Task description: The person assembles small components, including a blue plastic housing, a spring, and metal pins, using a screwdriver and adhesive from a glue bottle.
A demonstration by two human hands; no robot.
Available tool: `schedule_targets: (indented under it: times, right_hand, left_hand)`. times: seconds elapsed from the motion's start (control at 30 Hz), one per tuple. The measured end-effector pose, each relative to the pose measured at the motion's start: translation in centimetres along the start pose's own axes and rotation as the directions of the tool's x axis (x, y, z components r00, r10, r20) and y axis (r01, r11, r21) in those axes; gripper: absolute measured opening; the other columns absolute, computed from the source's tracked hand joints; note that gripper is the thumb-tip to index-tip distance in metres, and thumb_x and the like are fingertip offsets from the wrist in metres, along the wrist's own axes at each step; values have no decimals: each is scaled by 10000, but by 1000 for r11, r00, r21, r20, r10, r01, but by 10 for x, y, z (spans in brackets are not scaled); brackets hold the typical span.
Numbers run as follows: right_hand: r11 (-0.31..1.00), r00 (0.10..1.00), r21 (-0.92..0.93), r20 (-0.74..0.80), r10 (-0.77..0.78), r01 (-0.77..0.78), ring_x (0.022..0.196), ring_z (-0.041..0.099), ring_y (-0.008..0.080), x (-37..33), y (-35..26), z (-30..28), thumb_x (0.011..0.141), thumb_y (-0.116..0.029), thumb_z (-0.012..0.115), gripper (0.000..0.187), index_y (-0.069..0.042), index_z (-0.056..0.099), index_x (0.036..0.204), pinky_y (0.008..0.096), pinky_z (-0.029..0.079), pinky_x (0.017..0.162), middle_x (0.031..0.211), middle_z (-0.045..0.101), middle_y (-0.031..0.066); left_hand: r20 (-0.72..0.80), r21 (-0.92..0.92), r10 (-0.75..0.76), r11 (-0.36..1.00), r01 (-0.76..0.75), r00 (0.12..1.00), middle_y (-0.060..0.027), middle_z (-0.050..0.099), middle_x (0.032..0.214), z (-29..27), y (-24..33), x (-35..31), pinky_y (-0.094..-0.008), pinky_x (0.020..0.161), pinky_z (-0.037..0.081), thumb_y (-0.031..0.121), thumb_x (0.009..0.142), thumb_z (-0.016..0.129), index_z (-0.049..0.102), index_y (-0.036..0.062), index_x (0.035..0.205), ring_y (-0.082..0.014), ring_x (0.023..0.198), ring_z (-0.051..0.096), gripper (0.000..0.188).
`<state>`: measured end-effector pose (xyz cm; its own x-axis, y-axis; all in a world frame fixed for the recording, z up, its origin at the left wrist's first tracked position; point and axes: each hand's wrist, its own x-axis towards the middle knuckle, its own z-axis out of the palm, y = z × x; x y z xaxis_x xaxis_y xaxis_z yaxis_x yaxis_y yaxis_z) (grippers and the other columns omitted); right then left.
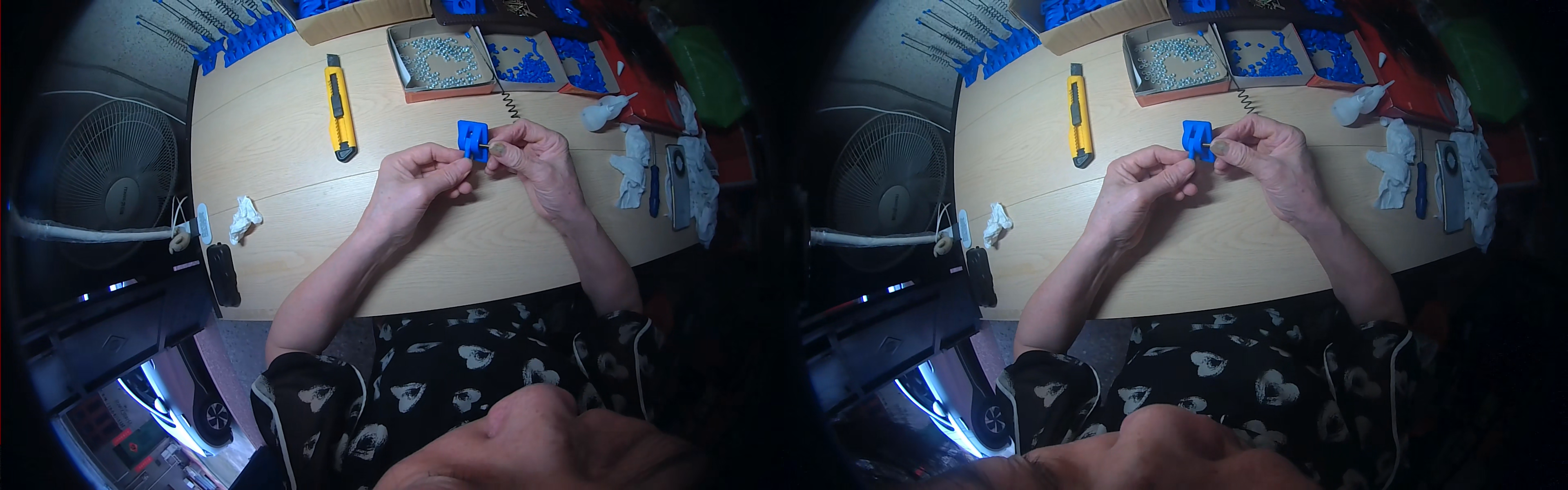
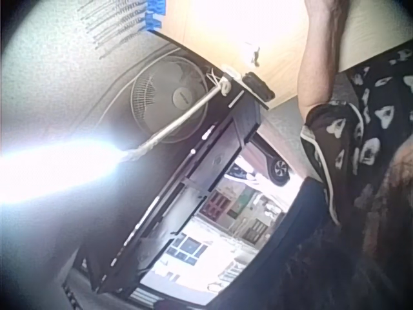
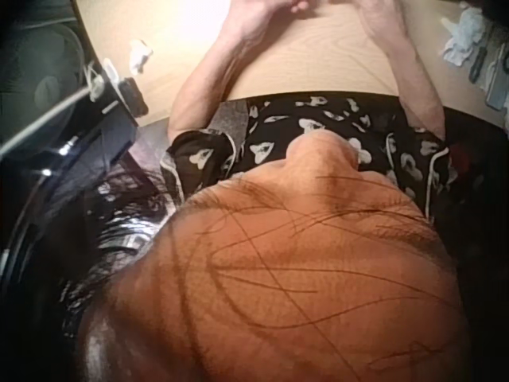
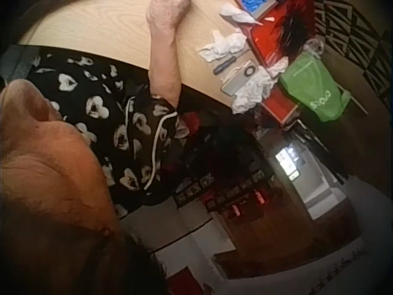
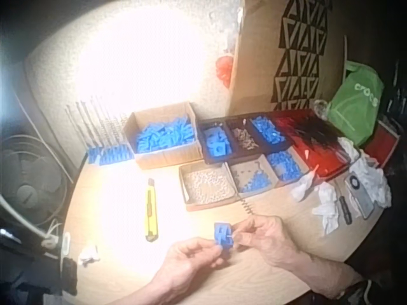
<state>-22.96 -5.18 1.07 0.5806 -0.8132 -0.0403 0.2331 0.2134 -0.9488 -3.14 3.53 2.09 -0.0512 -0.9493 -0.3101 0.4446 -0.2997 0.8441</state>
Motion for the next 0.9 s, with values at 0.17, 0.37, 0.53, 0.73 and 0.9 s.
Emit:
schedule_targets:
  times: [0.17, 0.37, 0.53, 0.73, 0.9]
  right_hand:
    - [993, 997, 90, 20, 80, -81, 776, 673, 126, 0, 0, -1, 939, -122, 691, 150, 7, 651, 1004, 259, 574, 729, 879, 692, 84]
    - [992, 998, 113, 46, 52, -57, 825, 671, 133, 0, 5, 1, 967, -110, 644, 149, 10, 632, 1055, 275, 557, 779, 896, 690, 92]
    - [995, 996, 72, 50, 68, -71, 860, 668, 138, -2, 0, 2, 969, -96, 633, 163, 24, 628, 1079, 281, 543, 813, 923, 689, 95]
    - [1000, 1000, -7, 11, 29, -29, 842, 661, 122, -1, 0, 3, 957, -93, 649, 157, 26, 642, 1060, 259, 533, 792, 918, 686, 83]
    - [997, 998, -78, -66, -15, 10, 809, 644, 96, -2, -3, 10, 941, -110, 679, 147, 23, 660, 1002, 233, 526, 765, 894, 685, 72]
  left_hand:
    - [-29, 20, 15, 1000, -14, 999, -89, 714, 879, 2, 3, -2, -235, 693, 527, 53, 919, 698, 707, -16, 1032, -126, 768, 673, 132]
    - [-66, 48, 14, 999, -11, 998, -80, 710, 848, 3, 4, -4, -226, 681, 519, 73, 910, 717, 720, -12, 1007, -111, 749, 658, 129]
    - [-69, 44, 13, 999, -10, 998, -74, 704, 827, 0, 5, -4, -221, 678, 516, 92, 921, 709, 721, -9, 1007, -104, 740, 648, 134]
    - [-40, 6, -10, 1000, 11, 999, -79, 704, 844, 0, 4, -1, -213, 682, 514, 105, 933, 696, 707, -26, 1006, -101, 741, 644, 150]
    - [-19, -53, -84, 995, 83, 996, -90, 710, 864, -3, 5, 1, -222, 696, 536, 120, 947, 677, 703, -26, 1021, -104, 740, 654, 165]
